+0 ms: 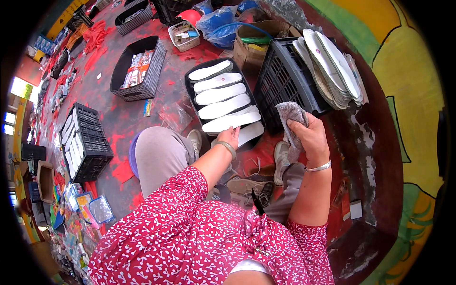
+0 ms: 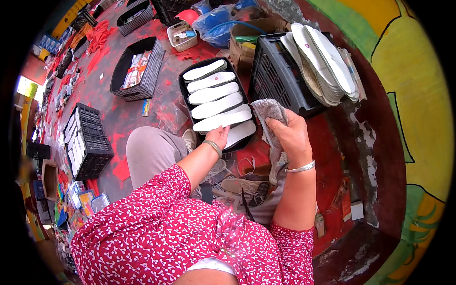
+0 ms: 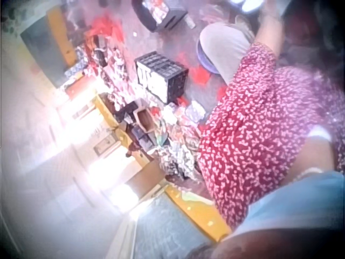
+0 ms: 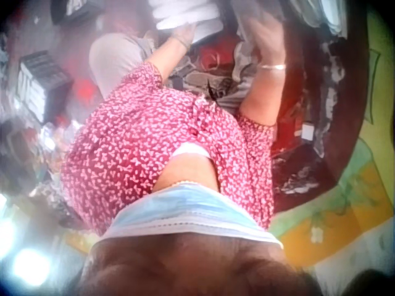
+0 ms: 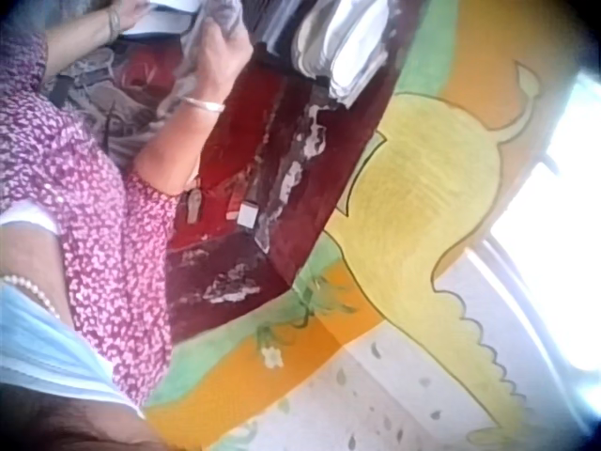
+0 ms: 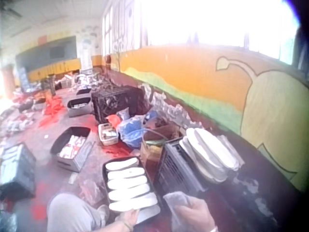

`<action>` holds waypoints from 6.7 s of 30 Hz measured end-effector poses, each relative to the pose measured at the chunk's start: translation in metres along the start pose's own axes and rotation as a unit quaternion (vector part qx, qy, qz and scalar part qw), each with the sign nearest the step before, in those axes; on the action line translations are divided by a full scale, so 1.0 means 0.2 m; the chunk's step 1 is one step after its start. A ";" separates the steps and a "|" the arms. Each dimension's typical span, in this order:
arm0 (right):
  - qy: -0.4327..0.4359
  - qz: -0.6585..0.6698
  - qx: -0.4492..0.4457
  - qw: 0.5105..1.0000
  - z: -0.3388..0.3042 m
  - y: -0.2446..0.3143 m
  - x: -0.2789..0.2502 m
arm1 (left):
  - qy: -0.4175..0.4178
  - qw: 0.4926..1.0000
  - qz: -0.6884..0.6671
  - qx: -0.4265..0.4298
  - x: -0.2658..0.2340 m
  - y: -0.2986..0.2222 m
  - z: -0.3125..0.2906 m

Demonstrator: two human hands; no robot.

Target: The person wipes a white insole with a cloth, picks up another from a stack, and wipes it as well.

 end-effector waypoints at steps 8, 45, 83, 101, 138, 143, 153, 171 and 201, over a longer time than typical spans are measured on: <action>0.000 -0.023 0.014 1.000 -0.01 0.01 0.05 | -0.014 0.998 -0.056 0.015 0.01 0.12 0.11; -0.006 0.034 0.024 0.999 0.01 0.03 0.08 | 0.089 0.198 0.921 0.322 0.04 -0.06 0.11; 0.254 -0.496 -0.061 0.828 -0.10 -0.08 0.13 | 0.462 -0.009 0.675 0.575 1.90 0.01 -0.93; 0.245 -0.497 -0.063 0.830 -0.07 -0.14 0.16 | 0.488 0.198 0.775 0.350 2.02 0.13 -0.83; 0.247 -0.500 -0.054 0.828 -0.06 -0.12 0.17 | 0.315 -0.002 0.801 0.509 1.86 0.30 -1.11; 0.244 -0.499 -0.054 0.830 -0.06 -0.14 0.17 | 0.331 0.074 0.784 0.521 1.86 0.33 -1.04; 0.250 -0.507 -0.052 0.823 -0.06 -0.14 0.18 | 0.363 0.122 0.785 0.487 1.90 0.34 -0.98; 0.244 -0.513 -0.046 0.822 -0.05 -0.14 0.18 | 0.442 0.071 0.702 0.554 1.84 0.36 -1.00; -0.277 -0.453 -0.219 0.819 -0.05 0.26 -0.29 | 0.329 0.032 0.449 0.830 1.81 0.10 -1.02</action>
Point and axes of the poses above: each hand's wrist, its own z-axis towards the middle knuckle, its own x-axis out of the palm, y = z × x, the point moved 2 cm from there along z, towards the middle knuckle, and after that the axes turned 12 degrees about z, right-handed, at the moved point
